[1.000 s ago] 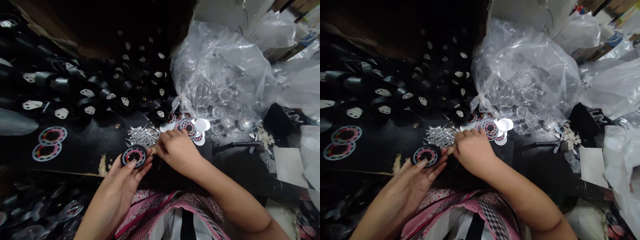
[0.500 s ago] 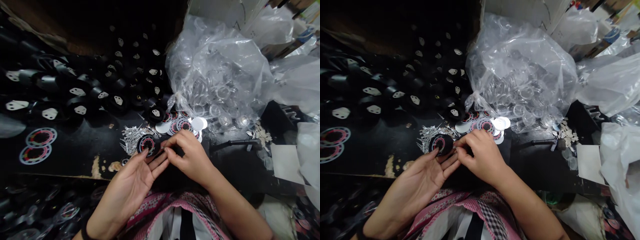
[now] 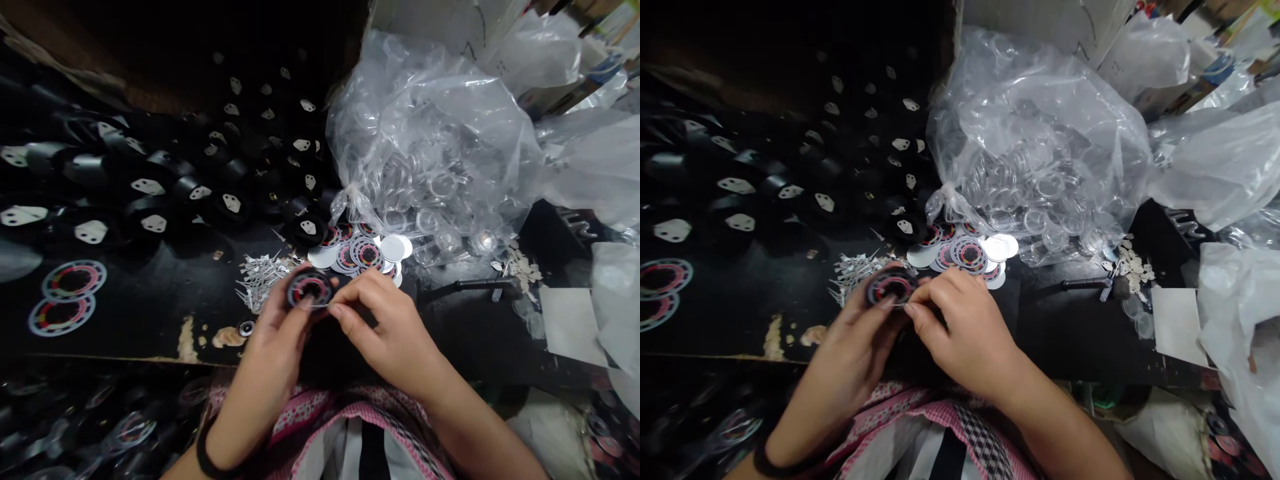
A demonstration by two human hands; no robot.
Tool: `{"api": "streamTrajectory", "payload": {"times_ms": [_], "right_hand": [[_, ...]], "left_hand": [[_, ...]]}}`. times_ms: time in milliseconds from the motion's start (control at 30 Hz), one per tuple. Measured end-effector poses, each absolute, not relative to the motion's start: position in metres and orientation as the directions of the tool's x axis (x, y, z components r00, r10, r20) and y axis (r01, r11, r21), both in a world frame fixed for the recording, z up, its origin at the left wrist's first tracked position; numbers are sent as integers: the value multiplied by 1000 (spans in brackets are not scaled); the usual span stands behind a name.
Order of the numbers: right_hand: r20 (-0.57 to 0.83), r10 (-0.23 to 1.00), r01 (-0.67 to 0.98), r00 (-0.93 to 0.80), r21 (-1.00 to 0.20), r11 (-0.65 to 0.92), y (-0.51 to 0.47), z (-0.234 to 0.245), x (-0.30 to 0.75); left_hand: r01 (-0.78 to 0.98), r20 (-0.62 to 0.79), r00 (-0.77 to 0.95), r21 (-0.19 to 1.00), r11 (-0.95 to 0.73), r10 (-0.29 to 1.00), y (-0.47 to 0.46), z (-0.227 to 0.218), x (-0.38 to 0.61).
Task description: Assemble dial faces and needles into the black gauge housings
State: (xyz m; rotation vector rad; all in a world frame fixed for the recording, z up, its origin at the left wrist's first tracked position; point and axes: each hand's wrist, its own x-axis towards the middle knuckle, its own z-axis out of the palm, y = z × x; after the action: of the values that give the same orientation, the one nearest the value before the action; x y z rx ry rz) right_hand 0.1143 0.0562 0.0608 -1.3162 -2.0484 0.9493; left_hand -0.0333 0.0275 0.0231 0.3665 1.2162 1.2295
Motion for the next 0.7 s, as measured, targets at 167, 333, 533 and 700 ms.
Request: {"api": "streamTrajectory", "payload": {"times_ms": [167,333,533,700], "right_hand": [[3,931,650,-365,-715,258,55,62,115],[-25,935,638,-355,-738,222,55,63,116],[-26,939,607,-343,-769,201,49,65,116],[-60,938,628,-341,-757,180,44,65,114]], "left_hand": [[-432,-461,-43,809,399,887,26,14,-26],[-384,-433,-27,836,391,901,20,13,-29],[-186,-360,-106,923,337,927,20,24,-32],[46,-269,-146,959,279,952,17,26,-36]]}}
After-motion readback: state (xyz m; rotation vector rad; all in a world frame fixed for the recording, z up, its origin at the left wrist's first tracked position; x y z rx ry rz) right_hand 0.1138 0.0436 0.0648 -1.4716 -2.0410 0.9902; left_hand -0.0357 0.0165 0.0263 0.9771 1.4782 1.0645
